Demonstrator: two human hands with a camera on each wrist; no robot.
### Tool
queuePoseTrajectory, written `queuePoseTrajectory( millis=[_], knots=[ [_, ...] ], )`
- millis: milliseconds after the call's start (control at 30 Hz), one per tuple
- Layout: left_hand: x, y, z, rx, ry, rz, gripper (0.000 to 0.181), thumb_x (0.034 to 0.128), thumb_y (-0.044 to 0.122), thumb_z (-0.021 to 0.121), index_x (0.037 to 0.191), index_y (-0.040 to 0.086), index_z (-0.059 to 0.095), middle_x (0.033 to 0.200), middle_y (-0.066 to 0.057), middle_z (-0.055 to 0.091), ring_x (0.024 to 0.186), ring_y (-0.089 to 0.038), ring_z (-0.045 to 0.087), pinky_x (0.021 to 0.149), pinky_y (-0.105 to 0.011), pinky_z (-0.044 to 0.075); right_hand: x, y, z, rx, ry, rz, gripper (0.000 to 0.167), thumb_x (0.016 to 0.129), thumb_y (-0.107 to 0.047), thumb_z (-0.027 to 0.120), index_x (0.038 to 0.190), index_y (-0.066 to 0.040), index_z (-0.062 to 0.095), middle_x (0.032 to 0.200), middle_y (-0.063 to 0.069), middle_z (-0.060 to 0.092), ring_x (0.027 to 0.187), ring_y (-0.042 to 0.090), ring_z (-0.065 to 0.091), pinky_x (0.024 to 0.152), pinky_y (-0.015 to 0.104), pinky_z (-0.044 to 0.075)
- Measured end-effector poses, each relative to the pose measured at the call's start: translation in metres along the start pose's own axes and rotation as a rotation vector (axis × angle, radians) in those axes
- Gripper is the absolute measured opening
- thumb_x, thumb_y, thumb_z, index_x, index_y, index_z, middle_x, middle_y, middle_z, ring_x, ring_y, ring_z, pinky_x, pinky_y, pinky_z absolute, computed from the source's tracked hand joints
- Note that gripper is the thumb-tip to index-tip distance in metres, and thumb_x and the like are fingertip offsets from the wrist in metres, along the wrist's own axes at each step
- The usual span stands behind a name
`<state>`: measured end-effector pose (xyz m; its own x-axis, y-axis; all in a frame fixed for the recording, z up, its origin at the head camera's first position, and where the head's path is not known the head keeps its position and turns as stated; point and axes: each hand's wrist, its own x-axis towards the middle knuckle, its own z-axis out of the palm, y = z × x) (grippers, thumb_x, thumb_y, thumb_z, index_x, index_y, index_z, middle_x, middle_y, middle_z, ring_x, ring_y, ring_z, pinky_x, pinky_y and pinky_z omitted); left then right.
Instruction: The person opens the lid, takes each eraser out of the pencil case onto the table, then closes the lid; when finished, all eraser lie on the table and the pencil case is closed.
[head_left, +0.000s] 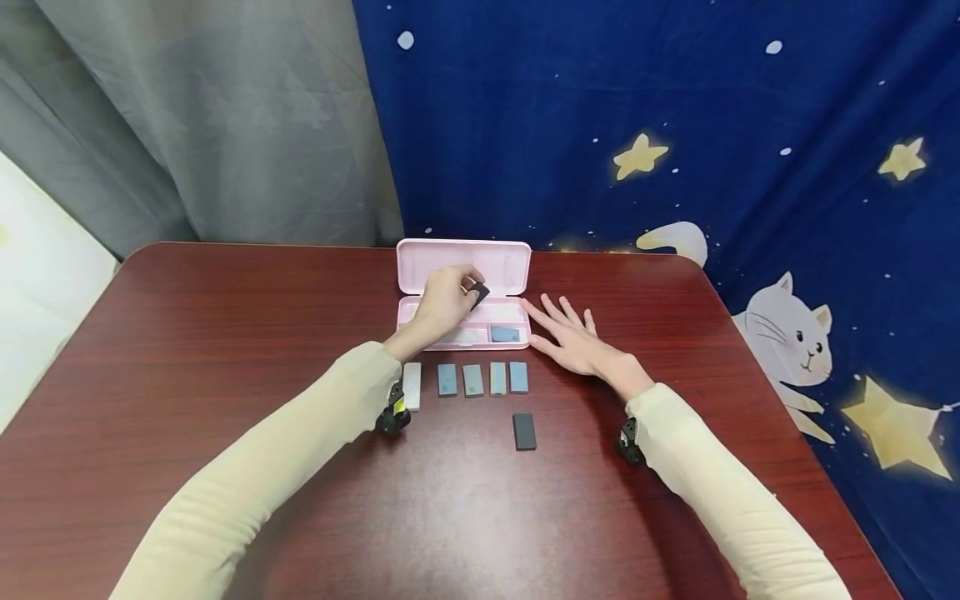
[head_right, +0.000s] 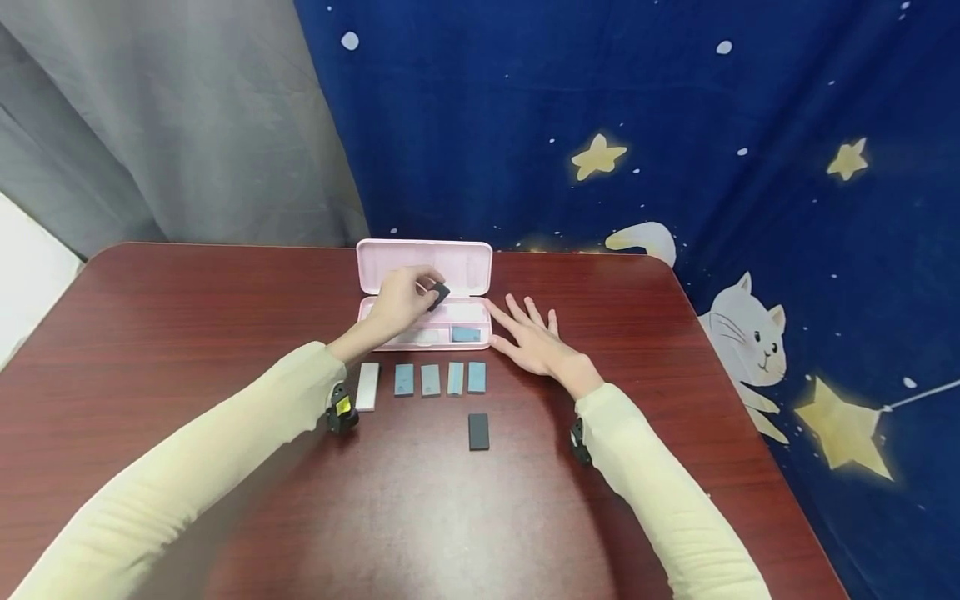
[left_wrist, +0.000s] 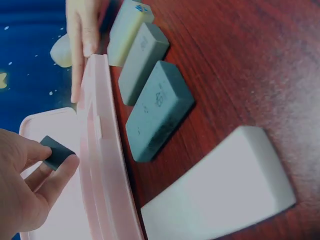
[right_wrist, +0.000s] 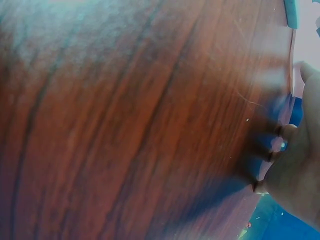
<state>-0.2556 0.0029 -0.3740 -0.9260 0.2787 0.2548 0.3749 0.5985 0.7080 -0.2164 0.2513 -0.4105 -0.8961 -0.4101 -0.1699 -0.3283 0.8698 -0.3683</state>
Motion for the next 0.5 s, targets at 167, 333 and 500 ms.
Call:
queuePoseTrajectory(
  millis=[167, 333, 500],
  knots=[
    [-0.006, -0.004, -0.006, -0.09, 0.025, -0.041, 0.016, 0.0825, -0.004, 0.067, 0.098, -0.001, 0.071, 0.083, -0.015, 0.07, 0.074, -0.024, 0.066, 0.068, -0.031, 0.053, -0.001, 0.001, -0.002, 0.007, -0.001, -0.006, 0.061, 0.101, -0.054, 0.034, 0.154, -0.039, 0.008, 0.161, 0.007, 0.004, 0.145, 0.034, -0.004, 0.109, 0.065, -0.004],
    [-0.013, -0.004, -0.011, -0.243, -0.007, -0.146, 0.018, 0.0826, -0.002, 0.07, 0.1, -0.002, 0.072, 0.086, -0.016, 0.07, 0.077, -0.022, 0.066, 0.065, -0.024, 0.054, -0.001, 0.001, -0.003, 0.004, 0.005, -0.011, 0.061, 0.101, -0.053, 0.035, 0.154, -0.038, 0.009, 0.161, 0.007, 0.005, 0.145, 0.034, -0.004, 0.109, 0.066, -0.003],
    [-0.019, -0.006, -0.013, -0.433, -0.05, -0.306, 0.019, 0.0849, -0.001, 0.068, 0.104, -0.003, 0.07, 0.093, -0.019, 0.068, 0.077, -0.019, 0.064, 0.064, -0.026, 0.057, -0.001, -0.001, -0.002, 0.01, 0.0, -0.003, 0.062, 0.101, -0.055, 0.034, 0.154, -0.038, 0.008, 0.161, 0.008, 0.004, 0.145, 0.035, -0.005, 0.109, 0.066, -0.004]
  ],
)
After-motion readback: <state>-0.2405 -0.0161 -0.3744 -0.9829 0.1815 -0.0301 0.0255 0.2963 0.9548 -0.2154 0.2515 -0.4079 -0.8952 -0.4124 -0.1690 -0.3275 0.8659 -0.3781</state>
